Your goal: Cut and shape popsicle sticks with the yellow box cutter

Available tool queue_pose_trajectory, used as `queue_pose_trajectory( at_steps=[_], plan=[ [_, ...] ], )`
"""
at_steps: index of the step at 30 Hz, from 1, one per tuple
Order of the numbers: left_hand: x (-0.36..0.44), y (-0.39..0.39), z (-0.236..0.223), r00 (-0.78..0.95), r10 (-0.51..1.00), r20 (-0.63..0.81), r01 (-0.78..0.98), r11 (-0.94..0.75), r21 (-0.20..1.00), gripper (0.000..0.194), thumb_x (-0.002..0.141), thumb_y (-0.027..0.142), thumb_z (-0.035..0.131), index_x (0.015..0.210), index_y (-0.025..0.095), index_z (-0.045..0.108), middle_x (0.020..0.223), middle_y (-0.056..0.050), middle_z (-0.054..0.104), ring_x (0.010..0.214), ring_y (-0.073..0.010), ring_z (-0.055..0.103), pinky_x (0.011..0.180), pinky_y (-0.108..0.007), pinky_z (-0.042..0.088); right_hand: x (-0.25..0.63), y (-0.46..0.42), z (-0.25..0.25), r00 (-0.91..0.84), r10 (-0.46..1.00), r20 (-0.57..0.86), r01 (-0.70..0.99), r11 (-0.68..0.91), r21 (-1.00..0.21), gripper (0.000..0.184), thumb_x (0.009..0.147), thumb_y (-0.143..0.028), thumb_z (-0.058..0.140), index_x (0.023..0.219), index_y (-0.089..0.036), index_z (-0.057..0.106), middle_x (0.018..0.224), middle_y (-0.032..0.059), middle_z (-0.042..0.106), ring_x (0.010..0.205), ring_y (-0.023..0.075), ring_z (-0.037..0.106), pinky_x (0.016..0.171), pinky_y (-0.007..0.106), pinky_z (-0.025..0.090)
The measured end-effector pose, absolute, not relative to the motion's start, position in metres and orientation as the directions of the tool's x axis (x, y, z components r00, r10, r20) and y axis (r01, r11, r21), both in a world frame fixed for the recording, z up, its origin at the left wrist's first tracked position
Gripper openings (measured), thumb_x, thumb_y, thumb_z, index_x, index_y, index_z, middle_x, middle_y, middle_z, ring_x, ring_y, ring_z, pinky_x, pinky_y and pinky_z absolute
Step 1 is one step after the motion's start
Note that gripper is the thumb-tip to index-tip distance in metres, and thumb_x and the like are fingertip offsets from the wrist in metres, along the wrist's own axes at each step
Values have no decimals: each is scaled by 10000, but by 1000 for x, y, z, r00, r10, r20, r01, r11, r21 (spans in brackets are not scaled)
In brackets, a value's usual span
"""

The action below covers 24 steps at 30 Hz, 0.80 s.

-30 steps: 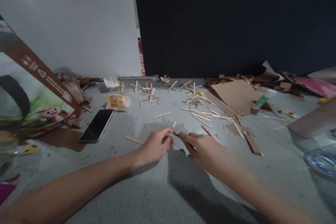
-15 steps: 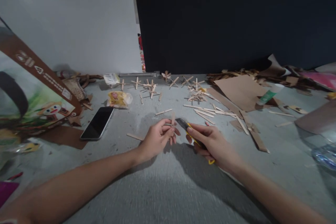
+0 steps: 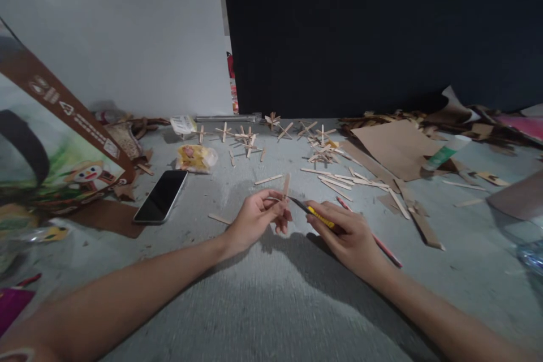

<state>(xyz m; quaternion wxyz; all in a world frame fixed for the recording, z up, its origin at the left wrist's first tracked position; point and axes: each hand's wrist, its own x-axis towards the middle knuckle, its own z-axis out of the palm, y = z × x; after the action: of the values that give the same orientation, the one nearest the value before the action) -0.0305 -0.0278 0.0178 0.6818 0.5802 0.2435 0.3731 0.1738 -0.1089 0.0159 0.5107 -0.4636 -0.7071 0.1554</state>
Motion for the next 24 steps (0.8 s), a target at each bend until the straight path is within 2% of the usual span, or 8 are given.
queue_pose_trajectory(
  at_steps=[3,6,10,17,24],
  plan=[
    [-31,-25,16,588,806,73,-222,74,972,530,844,635,838,966,178,601,642,41,631,490,-113,587,469,-237,429,181,-105,12,-132,697,705,592,626,-508,277,1045,-184,631,1259,-235,799,944,64,751,754,157,692,664,254,544],
    [-30,-25,15,577,814,60,-220,84,972,532,837,636,840,969,180,600,631,63,586,467,-94,537,452,-229,383,186,-102,7,-195,660,726,626,653,-426,321,1050,-146,627,1320,-246,770,969,61,745,766,152,697,656,239,552],
    [-30,-25,16,587,807,70,-222,77,972,506,855,616,830,970,181,598,620,70,568,464,-86,516,472,-230,356,186,-100,4,-227,659,717,637,658,-403,318,1063,-145,617,1346,-211,746,997,74,743,774,151,704,642,234,555],
    [-31,-26,17,608,791,66,-199,72,977,489,879,620,799,981,184,603,644,59,563,495,-100,518,503,-253,362,187,-101,6,-239,647,724,625,673,-395,357,1061,-127,616,1381,-243,723,1004,66,733,812,156,711,703,245,579],
    [-30,-29,21,680,731,52,-186,104,977,541,885,701,748,902,183,594,639,80,414,541,-99,406,531,-260,315,186,-103,8,-263,660,704,615,677,-405,384,1065,-132,609,1412,-259,714,1000,66,733,781,143,709,672,221,576]
  ],
)
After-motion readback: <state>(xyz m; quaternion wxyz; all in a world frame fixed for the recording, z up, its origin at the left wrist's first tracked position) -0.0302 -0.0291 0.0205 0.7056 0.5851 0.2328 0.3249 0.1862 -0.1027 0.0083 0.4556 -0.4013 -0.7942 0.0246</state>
